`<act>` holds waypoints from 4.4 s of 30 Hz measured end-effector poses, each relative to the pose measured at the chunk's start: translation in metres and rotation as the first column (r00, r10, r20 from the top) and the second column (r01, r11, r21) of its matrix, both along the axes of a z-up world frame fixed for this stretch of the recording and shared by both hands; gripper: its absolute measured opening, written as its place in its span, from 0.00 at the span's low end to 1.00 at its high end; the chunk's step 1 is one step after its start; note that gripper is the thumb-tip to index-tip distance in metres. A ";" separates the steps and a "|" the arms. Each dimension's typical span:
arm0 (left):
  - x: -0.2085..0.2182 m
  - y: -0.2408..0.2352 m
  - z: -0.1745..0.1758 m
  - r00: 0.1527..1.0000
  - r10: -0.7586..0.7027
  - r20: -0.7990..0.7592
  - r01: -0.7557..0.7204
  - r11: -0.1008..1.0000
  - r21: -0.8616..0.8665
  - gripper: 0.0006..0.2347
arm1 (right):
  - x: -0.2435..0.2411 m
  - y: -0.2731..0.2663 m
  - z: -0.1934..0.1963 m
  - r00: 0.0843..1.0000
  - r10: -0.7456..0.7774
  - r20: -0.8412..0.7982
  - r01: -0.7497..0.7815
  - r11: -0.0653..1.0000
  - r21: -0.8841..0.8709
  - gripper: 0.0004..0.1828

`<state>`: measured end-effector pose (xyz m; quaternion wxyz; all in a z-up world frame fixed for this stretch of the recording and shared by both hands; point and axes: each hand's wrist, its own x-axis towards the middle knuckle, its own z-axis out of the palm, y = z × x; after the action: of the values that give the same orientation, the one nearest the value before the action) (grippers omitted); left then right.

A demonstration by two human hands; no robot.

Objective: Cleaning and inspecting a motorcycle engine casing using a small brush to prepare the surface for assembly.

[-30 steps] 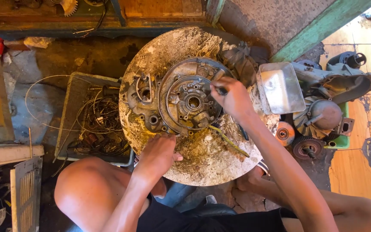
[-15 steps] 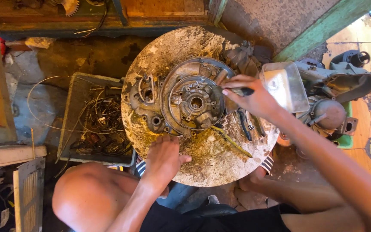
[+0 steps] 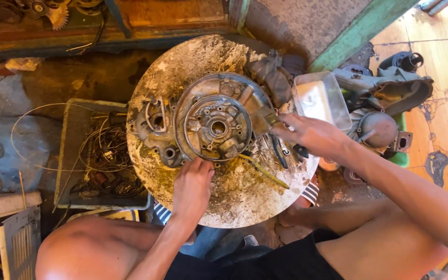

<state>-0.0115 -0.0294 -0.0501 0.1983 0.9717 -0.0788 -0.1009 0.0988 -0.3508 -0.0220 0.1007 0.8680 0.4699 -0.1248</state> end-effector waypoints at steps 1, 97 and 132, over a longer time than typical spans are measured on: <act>-0.001 -0.001 -0.011 1.000 -0.007 0.000 0.007 1.000 -0.001 0.05 | -0.002 -0.008 -0.007 1.000 -0.007 0.000 0.007 1.000 -0.001 0.33; -0.023 -0.007 -0.071 0.936 0.210 0.284 -0.254 0.959 0.129 0.20 | -0.031 0.061 -0.100 0.965 -0.149 0.216 0.105 0.973 0.204 0.15; -0.005 -0.009 -0.075 0.855 0.420 0.303 -0.285 0.870 -0.403 0.18 | 0.009 0.083 -0.080 0.904 0.143 0.402 -0.328 0.836 0.440 0.14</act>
<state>-0.0166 -0.0384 -0.1253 0.3608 0.9201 0.0502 0.1438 0.1080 -0.2680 -0.1016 -0.0286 0.8065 0.5649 0.1719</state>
